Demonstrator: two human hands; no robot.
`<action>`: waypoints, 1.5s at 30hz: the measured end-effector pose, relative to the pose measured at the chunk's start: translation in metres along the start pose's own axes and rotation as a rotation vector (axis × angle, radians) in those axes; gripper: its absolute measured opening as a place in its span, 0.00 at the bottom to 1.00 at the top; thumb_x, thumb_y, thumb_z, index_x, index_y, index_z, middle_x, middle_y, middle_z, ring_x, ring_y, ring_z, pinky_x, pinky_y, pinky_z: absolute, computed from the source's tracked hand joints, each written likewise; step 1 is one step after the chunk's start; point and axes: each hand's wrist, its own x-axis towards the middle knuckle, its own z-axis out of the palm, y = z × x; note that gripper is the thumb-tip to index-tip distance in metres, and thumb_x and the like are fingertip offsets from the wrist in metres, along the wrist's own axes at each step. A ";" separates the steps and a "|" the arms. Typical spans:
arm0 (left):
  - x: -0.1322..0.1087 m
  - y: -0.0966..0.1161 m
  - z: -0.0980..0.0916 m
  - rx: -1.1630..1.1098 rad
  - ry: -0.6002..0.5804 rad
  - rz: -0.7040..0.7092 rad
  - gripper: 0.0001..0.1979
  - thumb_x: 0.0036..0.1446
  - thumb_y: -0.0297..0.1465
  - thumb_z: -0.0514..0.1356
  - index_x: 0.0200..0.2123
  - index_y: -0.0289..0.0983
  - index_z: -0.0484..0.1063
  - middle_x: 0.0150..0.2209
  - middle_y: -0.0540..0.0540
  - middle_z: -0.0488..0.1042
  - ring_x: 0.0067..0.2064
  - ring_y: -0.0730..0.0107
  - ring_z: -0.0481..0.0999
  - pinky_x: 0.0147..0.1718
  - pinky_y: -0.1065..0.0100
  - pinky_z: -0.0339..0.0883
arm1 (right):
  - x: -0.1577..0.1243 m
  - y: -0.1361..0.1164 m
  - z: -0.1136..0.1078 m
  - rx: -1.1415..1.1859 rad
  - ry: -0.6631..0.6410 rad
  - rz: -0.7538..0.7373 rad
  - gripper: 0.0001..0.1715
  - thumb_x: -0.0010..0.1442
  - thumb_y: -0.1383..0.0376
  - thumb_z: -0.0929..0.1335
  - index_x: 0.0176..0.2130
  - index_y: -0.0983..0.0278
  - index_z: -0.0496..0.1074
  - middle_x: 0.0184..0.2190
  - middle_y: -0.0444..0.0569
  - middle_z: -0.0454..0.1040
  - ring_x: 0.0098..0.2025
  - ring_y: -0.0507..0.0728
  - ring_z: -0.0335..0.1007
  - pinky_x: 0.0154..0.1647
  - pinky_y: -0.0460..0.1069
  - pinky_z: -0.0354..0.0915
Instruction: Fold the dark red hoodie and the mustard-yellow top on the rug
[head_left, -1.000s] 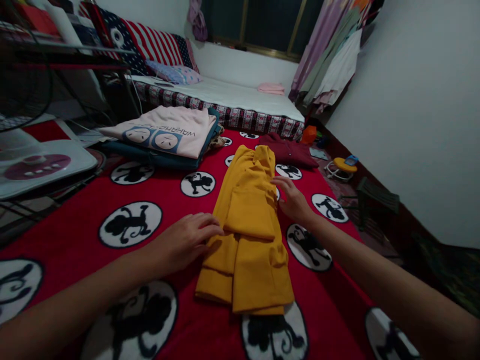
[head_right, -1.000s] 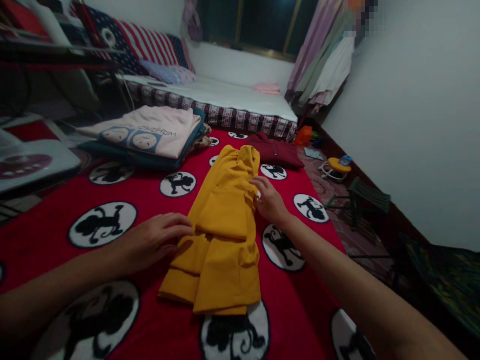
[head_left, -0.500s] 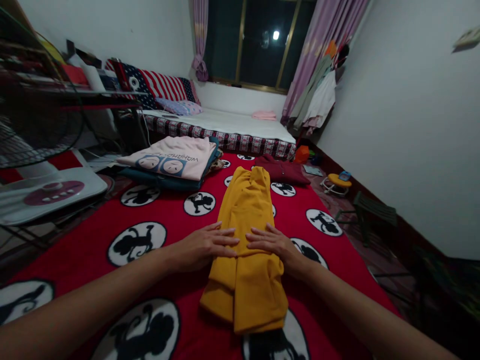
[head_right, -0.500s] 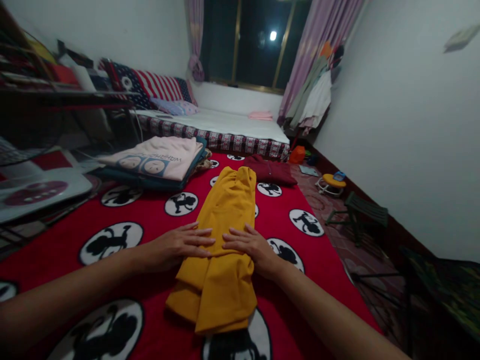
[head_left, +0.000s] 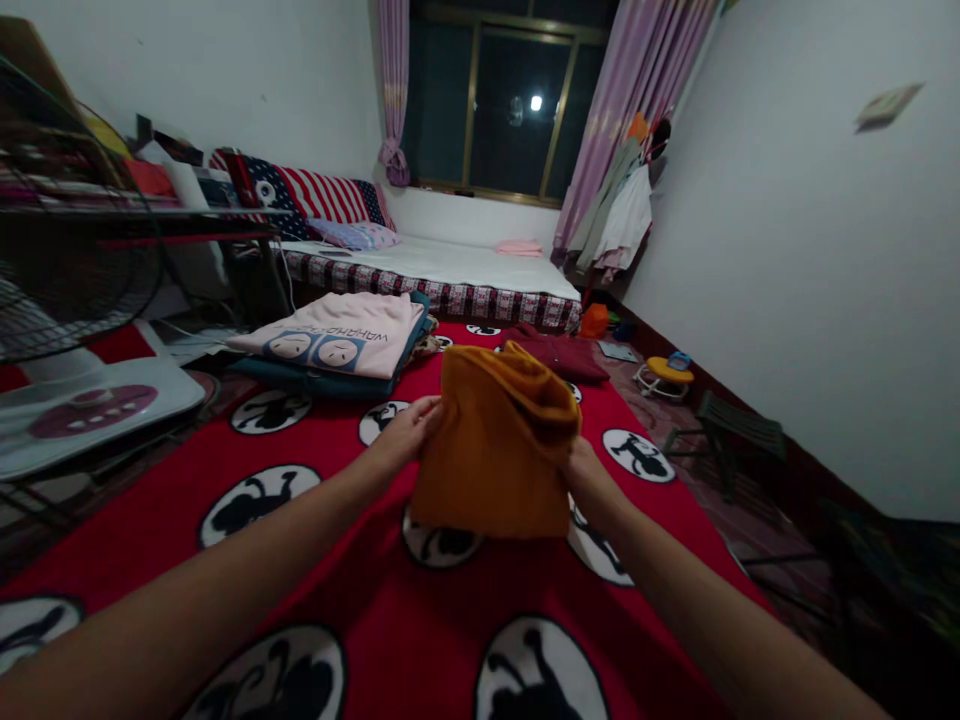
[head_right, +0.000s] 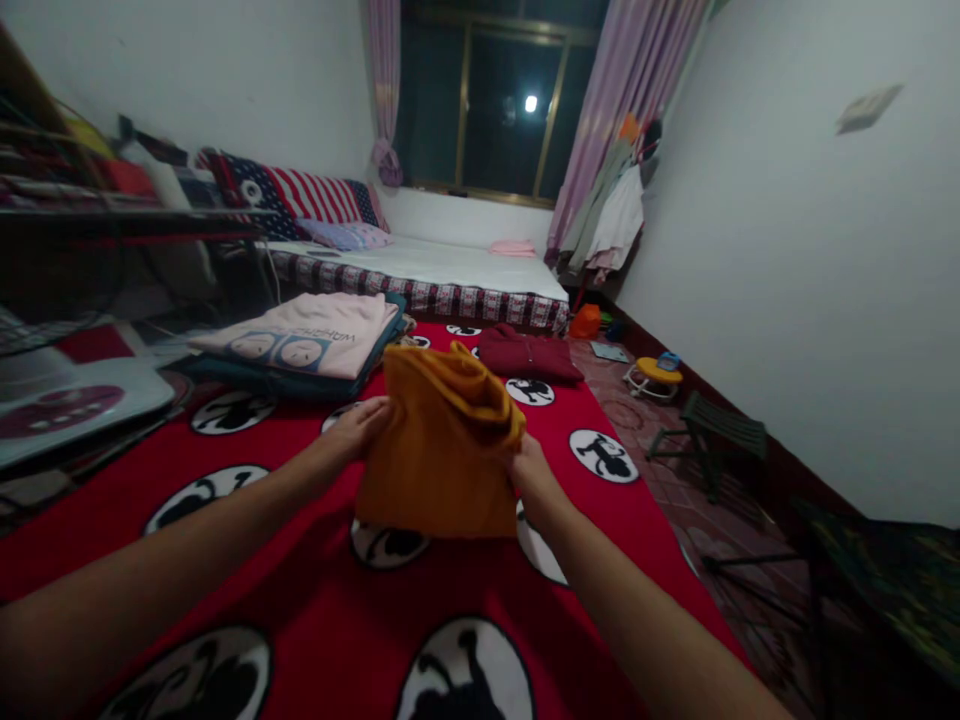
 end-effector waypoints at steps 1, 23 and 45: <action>0.015 -0.008 0.001 0.001 0.098 -0.085 0.32 0.52 0.54 0.56 0.51 0.38 0.66 0.42 0.43 0.75 0.38 0.62 0.75 0.31 0.68 0.68 | 0.015 0.008 -0.001 0.038 0.086 0.046 0.28 0.46 0.53 0.74 0.45 0.62 0.71 0.44 0.52 0.78 0.45 0.62 0.75 0.45 0.54 0.70; 0.073 -0.050 0.010 0.502 0.439 0.169 0.17 0.51 0.31 0.62 0.45 0.33 0.74 0.41 0.42 0.78 0.40 0.62 0.77 0.42 0.64 0.69 | 0.104 0.042 -0.014 -0.269 0.385 -0.163 0.18 0.47 0.57 0.69 0.35 0.66 0.72 0.36 0.53 0.78 0.38 0.60 0.74 0.40 0.52 0.68; 0.087 -0.051 0.071 1.054 -0.127 0.208 0.27 0.67 0.38 0.38 0.66 0.38 0.50 0.69 0.45 0.45 0.70 0.64 0.42 0.65 0.51 0.36 | 0.012 0.045 -0.021 -0.590 0.339 -0.223 0.23 0.59 0.46 0.62 0.34 0.63 0.68 0.31 0.48 0.74 0.33 0.56 0.69 0.33 0.48 0.62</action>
